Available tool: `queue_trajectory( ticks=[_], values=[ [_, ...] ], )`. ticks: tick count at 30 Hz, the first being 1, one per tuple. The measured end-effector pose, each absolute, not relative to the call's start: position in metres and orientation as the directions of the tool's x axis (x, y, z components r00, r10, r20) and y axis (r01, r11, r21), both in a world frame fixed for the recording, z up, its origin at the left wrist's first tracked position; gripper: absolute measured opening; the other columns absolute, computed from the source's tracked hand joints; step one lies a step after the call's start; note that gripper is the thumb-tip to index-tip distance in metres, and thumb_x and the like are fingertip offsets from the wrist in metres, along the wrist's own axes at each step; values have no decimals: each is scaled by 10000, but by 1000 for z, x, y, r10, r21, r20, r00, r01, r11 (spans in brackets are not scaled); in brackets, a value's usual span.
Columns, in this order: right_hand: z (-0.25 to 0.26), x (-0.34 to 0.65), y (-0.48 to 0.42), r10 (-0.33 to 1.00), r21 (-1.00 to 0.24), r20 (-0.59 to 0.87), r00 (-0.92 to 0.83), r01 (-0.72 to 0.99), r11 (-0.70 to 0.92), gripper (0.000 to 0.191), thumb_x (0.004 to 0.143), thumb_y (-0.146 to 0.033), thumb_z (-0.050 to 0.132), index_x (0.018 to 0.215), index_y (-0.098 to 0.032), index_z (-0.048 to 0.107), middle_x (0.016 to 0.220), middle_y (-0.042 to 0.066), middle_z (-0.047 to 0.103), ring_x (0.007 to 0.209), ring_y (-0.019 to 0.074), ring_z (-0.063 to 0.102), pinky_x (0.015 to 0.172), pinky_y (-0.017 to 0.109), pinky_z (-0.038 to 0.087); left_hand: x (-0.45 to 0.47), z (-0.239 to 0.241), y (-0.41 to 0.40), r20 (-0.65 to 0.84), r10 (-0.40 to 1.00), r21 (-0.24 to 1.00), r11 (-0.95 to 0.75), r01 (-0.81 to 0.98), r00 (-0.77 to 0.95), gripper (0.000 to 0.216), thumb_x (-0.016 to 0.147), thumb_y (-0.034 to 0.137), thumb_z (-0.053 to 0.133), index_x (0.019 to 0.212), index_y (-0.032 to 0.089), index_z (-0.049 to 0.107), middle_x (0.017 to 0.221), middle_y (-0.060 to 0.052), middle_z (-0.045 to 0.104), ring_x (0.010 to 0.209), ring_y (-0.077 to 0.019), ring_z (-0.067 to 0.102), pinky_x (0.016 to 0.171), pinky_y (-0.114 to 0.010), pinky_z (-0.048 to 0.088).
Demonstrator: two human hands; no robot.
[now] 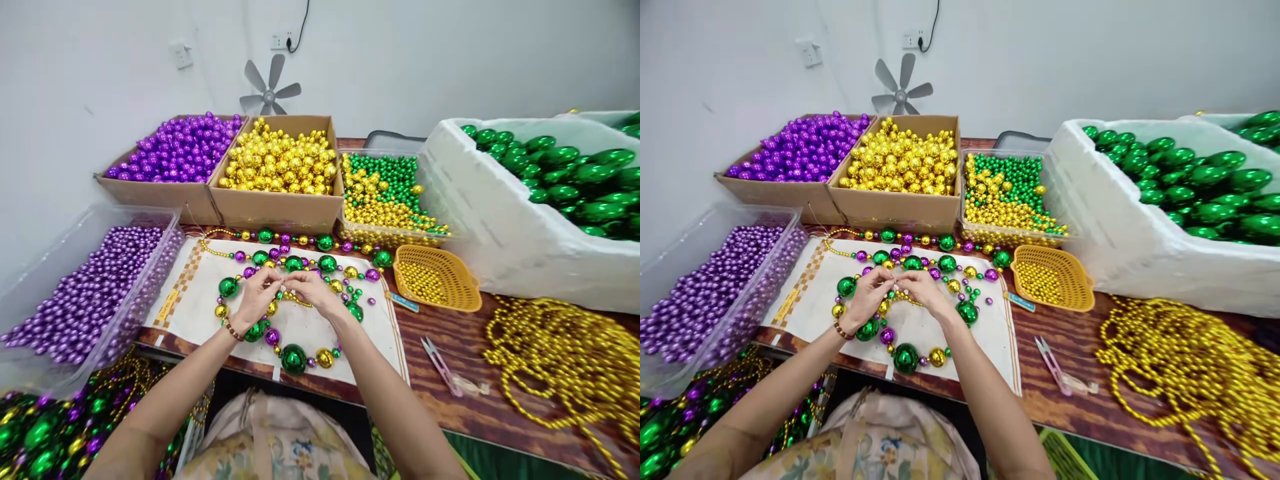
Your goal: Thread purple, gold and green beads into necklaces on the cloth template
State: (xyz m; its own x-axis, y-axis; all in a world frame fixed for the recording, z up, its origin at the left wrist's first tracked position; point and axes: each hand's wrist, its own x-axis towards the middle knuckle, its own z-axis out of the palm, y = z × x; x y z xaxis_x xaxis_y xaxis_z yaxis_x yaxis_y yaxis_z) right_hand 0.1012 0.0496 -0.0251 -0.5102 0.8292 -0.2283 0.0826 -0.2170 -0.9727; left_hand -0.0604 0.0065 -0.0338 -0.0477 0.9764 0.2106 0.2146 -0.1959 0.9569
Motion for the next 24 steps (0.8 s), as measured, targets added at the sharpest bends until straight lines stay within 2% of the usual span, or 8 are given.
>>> queue_trajectory(
  ticks=[4,9,11,14,17,19,21,24],
  values=[
    [-26,102,51,862,-981,-194,-468,112,-160,139,694,-315,656,711,-182,697,592,-25,549,556,116,440,539,239,346,-58,-35,5,245,968,955,-232,187,-50,145,845,256,662,727,195,602,775,-16,631,750,-155,574,717,-277,447],
    [-19,131,45,962,-977,-37,-269,214,22,51,690,-253,644,677,-210,667,779,28,608,790,184,526,681,277,408,-63,-36,7,155,983,987,-150,58,-96,128,824,272,677,756,192,603,787,-3,634,702,-131,561,681,-266,459],
    [-14,141,34,963,-995,-13,-268,103,15,83,726,-294,638,704,-214,641,878,54,639,860,208,563,705,298,438,-64,-35,8,86,992,996,-88,-19,-87,167,788,304,725,769,185,610,777,3,636,684,-124,571,674,-265,470],
    [-12,143,14,941,-962,-2,-338,-256,-94,122,782,-334,598,754,-223,558,1024,82,659,964,231,609,769,341,485,-66,-32,9,-36,999,987,31,-160,-31,289,724,367,805,788,172,602,807,-2,663,697,-128,626,696,-279,503],
    [-23,135,1,930,-905,-30,-366,-385,-181,150,818,-367,558,793,-240,482,882,63,635,871,235,634,734,363,497,-65,-30,8,-90,996,935,85,-345,1,362,697,392,839,787,177,563,811,0,691,785,-148,683,829,-323,531],
    [-36,131,-1,940,-929,-49,-337,-330,-167,158,834,-382,547,812,-244,475,778,37,589,784,220,614,689,348,483,-65,-31,7,-111,994,895,103,-434,5,389,693,398,846,787,188,532,740,28,679,776,-141,689,914,-357,522],
    [-49,131,3,952,-973,-21,-305,-212,-89,155,856,-380,541,820,-236,493,750,24,569,730,194,574,676,330,462,-64,-33,7,-122,992,890,122,-439,27,390,708,397,834,777,194,508,659,58,640,683,-117,661,913,-363,522],
    [-58,136,15,932,-998,53,-358,10,61,162,895,-360,505,812,-221,511,737,10,567,674,160,511,662,308,425,-63,-38,10,-99,990,959,122,-254,99,325,751,377,779,749,192,512,608,57,614,594,-105,607,775,-312,516]
  ],
)
